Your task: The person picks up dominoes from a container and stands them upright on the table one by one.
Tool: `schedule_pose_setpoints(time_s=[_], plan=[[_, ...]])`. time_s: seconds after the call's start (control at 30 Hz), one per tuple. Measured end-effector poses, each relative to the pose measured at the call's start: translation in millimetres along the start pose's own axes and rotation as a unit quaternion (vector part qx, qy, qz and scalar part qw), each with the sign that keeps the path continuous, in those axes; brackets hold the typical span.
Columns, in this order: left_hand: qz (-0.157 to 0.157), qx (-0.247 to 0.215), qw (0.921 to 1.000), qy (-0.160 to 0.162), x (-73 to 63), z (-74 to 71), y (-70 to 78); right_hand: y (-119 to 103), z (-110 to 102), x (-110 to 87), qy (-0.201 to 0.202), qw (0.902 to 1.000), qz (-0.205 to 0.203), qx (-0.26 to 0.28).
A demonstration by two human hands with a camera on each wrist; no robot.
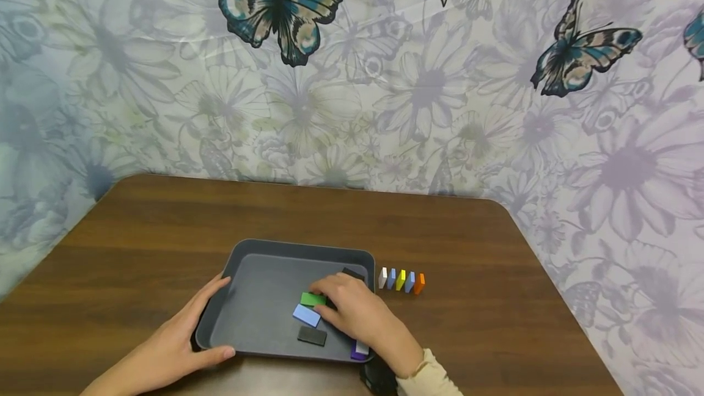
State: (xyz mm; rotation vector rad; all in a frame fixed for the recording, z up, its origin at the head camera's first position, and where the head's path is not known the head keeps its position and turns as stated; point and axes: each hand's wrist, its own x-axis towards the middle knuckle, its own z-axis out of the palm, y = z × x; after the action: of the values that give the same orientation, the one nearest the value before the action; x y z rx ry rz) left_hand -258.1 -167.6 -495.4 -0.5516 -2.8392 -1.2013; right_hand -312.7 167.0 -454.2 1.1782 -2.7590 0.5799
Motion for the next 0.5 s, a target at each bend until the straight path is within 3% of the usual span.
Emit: schedule_pose_setpoints(time_s=[0.27, 0.5], plan=[[-0.003, -0.003, 1.0000, -0.006, -1.9, 0.8, 1.4, -1.9, -0.6, -3.1, -0.005, 0.9999, 0.007, -0.006], [0.005, 0.005, 1.0000, 0.000, -1.7, 0.4, 0.5, -1.5, -0.7, -3.0, 0.015, 0.9998, -0.015, -0.003]])
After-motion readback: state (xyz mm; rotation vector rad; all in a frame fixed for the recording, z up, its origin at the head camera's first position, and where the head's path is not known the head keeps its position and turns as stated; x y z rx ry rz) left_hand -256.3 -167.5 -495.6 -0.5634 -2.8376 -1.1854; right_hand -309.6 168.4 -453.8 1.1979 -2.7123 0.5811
